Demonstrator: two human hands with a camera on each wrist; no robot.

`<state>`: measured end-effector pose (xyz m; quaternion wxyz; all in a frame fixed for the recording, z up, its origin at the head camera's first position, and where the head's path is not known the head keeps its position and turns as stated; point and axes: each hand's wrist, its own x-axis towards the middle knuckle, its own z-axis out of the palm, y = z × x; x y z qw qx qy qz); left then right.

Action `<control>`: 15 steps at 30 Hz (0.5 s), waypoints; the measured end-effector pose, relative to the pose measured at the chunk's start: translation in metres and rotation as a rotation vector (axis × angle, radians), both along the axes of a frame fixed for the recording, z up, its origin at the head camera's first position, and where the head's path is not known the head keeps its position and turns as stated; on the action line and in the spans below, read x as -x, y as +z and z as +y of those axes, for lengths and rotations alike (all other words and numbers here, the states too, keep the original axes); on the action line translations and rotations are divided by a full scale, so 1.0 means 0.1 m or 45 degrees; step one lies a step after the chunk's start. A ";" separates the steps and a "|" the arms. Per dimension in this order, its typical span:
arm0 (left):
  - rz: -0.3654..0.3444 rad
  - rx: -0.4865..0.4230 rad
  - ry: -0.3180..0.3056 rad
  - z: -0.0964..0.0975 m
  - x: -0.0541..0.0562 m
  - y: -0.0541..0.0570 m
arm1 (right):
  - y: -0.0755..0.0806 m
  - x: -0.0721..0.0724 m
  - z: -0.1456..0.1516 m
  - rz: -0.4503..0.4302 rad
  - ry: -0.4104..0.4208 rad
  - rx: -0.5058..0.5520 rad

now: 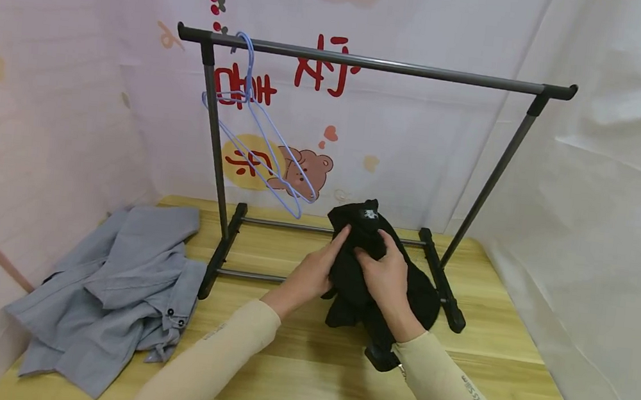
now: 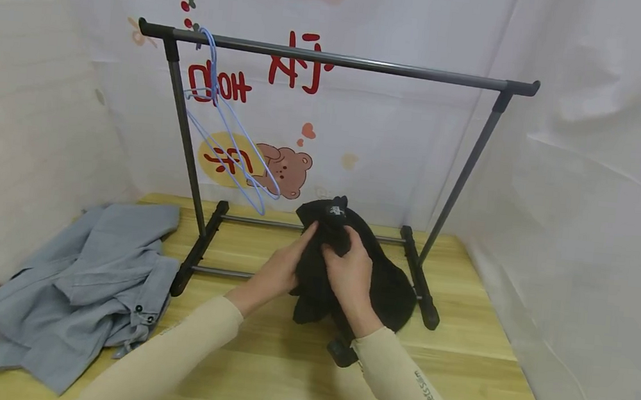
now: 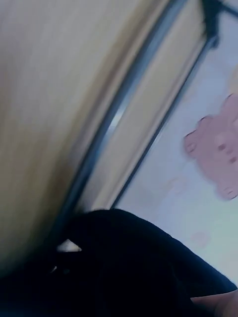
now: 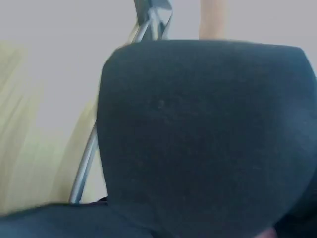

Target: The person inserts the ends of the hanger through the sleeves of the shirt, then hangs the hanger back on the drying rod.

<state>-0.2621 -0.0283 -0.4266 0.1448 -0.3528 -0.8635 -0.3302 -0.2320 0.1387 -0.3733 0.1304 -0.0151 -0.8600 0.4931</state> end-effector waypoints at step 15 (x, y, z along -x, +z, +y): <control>-0.150 0.389 0.087 -0.97 -0.04 -0.19 | -0.64 -0.24 -0.84 -0.106 0.084 0.112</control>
